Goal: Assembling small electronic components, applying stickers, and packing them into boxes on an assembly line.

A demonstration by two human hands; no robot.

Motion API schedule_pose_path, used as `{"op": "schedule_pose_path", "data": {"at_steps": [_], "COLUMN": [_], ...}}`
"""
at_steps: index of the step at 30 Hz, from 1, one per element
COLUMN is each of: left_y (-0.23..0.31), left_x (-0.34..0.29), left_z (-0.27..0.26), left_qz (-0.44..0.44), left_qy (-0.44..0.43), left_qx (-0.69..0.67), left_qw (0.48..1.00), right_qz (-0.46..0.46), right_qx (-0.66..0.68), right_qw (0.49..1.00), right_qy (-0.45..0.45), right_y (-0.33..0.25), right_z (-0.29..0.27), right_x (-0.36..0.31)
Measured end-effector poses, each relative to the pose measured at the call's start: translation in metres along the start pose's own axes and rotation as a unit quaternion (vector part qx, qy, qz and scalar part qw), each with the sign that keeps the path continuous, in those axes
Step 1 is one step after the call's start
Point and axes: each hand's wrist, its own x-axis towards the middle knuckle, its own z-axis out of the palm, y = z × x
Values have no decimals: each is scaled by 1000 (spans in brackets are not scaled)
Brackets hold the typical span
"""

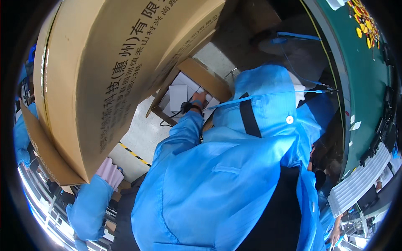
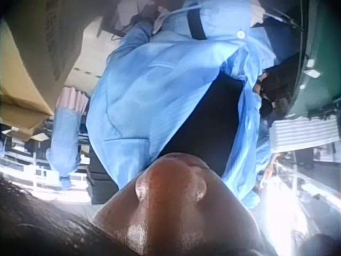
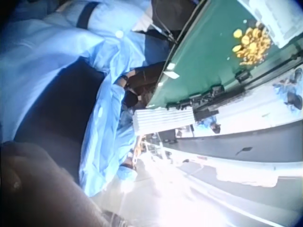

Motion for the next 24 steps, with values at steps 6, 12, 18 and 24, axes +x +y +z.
{"op": "schedule_pose_path", "data": {"at_steps": [6, 12, 18, 24], "left_y": [40, -61, -19, 63], "left_x": [-54, 24, -37, -228], "left_z": [33, 47, 38, -77], "left_qz": [-4, 5, 51, 209], "left_qy": [190, 214, 224, 148], "left_qx": [-147, -313, -260, -349], "left_qw": [971, 926, 938, 901], "right_qz": [-23, -44, -63, -127], "right_qx": [-57, -85, -114, -169], "right_qw": [998, 995, 992, 977], "right_qy": [29, 1, 4, -25], "right_y": [-4, -12, -5, -4], "right_z": [-23, -9, -20, -24], "right_x": [-6, -5, 1, 3]}}
